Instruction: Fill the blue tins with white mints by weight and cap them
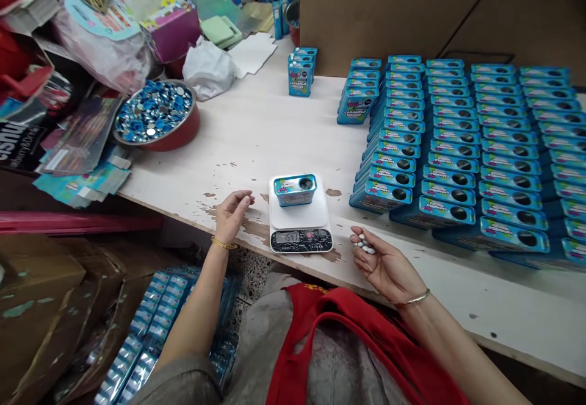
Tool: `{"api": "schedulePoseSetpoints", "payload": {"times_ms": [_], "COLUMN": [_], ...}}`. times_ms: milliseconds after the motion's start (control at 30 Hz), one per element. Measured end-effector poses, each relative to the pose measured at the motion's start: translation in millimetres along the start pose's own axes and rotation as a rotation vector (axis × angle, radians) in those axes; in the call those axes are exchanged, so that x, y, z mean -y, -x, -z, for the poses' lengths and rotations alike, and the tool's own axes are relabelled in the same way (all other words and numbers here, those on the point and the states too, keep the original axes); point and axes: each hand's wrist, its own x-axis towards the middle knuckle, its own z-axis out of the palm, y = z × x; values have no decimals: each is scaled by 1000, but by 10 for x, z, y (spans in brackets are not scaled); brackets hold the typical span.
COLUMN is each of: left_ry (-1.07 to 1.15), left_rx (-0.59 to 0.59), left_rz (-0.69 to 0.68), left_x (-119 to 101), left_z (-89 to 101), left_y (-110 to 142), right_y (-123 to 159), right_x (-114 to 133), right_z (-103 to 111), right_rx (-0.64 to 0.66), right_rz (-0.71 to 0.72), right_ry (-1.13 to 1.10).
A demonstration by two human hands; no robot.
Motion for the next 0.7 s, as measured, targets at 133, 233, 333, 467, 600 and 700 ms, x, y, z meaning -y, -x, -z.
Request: {"api": "schedulePoseSetpoints", "payload": {"times_ms": [133, 233, 333, 467, 600, 700], "left_ry": [8, -44, -112, -195, -231, -227], "left_rx": [15, 108, 240, 313, 301, 291], "left_rz": [-4, -124, -262, -312, -293, -268], "left_x": [-2, -140, -365, -552, -529, -472], "left_z": [24, 0, -80, -200, -229, -189], "left_y": [5, -63, -172, -234, -160, -85], "right_y": [-25, -41, -27, 18, -22, -133], "right_x": [-26, -52, -50, 68, 309, 448], "right_z": [-2, 4, -45, -366, -916, -1229], "right_rx": [0, -19, -5, 126, 338, 434], "right_rz": [12, 6, 5, 47, 137, 202], "right_ry": [8, 8, 10, 72, 184, 192]}}
